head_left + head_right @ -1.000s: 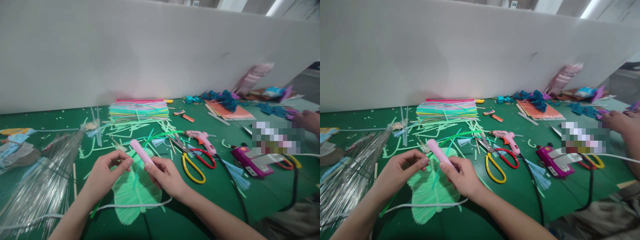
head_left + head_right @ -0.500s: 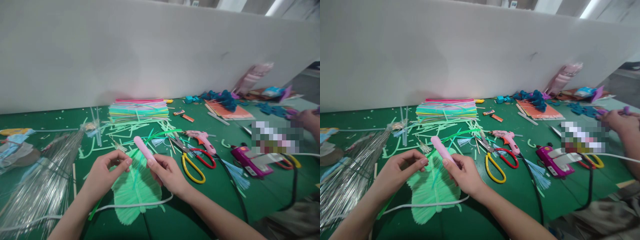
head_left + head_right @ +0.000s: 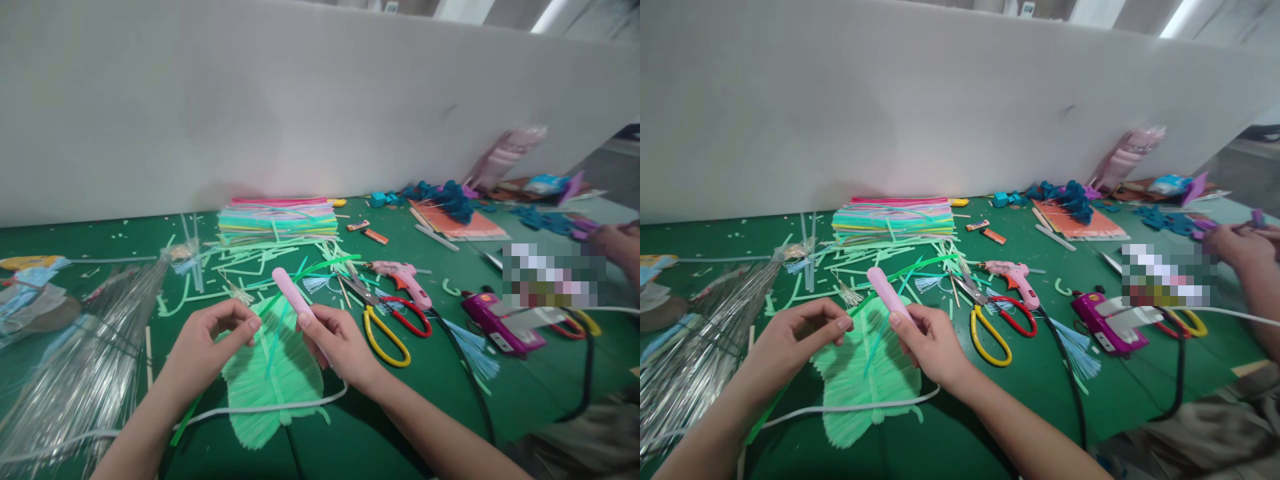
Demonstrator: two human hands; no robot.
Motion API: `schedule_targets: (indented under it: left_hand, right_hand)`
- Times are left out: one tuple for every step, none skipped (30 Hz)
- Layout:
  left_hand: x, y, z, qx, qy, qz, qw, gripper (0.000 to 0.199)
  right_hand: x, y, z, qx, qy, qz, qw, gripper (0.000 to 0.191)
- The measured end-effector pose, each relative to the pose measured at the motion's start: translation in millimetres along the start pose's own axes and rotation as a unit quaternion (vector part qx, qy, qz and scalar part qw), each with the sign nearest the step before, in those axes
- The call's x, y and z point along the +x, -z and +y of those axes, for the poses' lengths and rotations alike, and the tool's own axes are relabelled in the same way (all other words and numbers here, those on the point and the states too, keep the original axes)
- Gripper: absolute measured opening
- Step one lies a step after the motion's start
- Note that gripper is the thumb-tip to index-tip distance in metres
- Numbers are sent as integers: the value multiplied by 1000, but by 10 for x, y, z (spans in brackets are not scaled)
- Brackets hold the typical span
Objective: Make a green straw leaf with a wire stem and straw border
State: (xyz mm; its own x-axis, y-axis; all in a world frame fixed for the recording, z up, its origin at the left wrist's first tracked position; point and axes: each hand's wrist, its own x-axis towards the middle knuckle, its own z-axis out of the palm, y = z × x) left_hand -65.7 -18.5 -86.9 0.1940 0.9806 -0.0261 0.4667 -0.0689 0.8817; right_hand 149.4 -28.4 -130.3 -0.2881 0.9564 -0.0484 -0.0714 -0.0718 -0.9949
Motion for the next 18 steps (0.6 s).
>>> schedule_targets:
  left_hand:
    - [-1,9,-1,0,3,2,1000,28]
    - [-1,18,-2,-1,6,2,1000,27]
    - [0,26,-3,-2,7,2,1000,28]
    - [2,34,-4,-4,9,0,1000,28]
    - [3,40,-6,-7,10,-3,1000,28]
    - [4,44,-8,-9,11,-7,1000,29]
    - [4,48,-9,-10,12,-11,1000,29]
    - [3,50,-11,-11,13,-14,1000,29]
    - [2,51,-12,-12,14,-16,1000,29]
    - [0,51,-12,-13,14,-18,1000,28]
    - [-2,52,-11,-13,14,-18,1000,28]
    - [-5,53,-10,-14,14,-18,1000,28]
    - [-7,54,-8,-15,13,-16,1000,28]
    - [-9,56,-7,-16,13,-15,1000,27]
    - [-11,57,-5,-16,12,-14,1000,27]
    - [-11,59,-5,-15,11,-12,1000,26]
    - [-12,61,-7,-14,11,-10,1000,25]
    - [-11,63,-11,-14,10,-8,1000,25]
  right_hand:
    - [-1,-1,-1,0,0,0,1000,44]
    - [-2,-1,-1,-1,-1,0,1000,44]
    - [-3,-1,-1,-1,-1,2,1000,44]
    - [-4,0,1,0,-1,4,1000,44]
    - [-3,1,2,0,-1,5,1000,44]
    - [-2,2,4,0,0,6,1000,44]
    - [0,4,6,2,2,6,1000,44]
    - [3,6,8,3,4,6,1000,44]
    - [6,8,9,3,5,5,1000,44]
    - [10,10,9,3,5,6,1000,44]
    - [13,12,9,2,3,8,1000,44]
    - [15,14,7,2,1,10,1000,44]
    - [16,15,5,0,-1,12,1000,44]
    - [17,16,3,-1,-4,14,1000,44]
    - [17,16,0,-1,-6,14,1000,44]
    - [16,16,-1,-1,-7,14,1000,44]
    - [15,16,-2,0,-7,13,1000,45]
    - [15,16,-1,2,-7,13,1000,44]
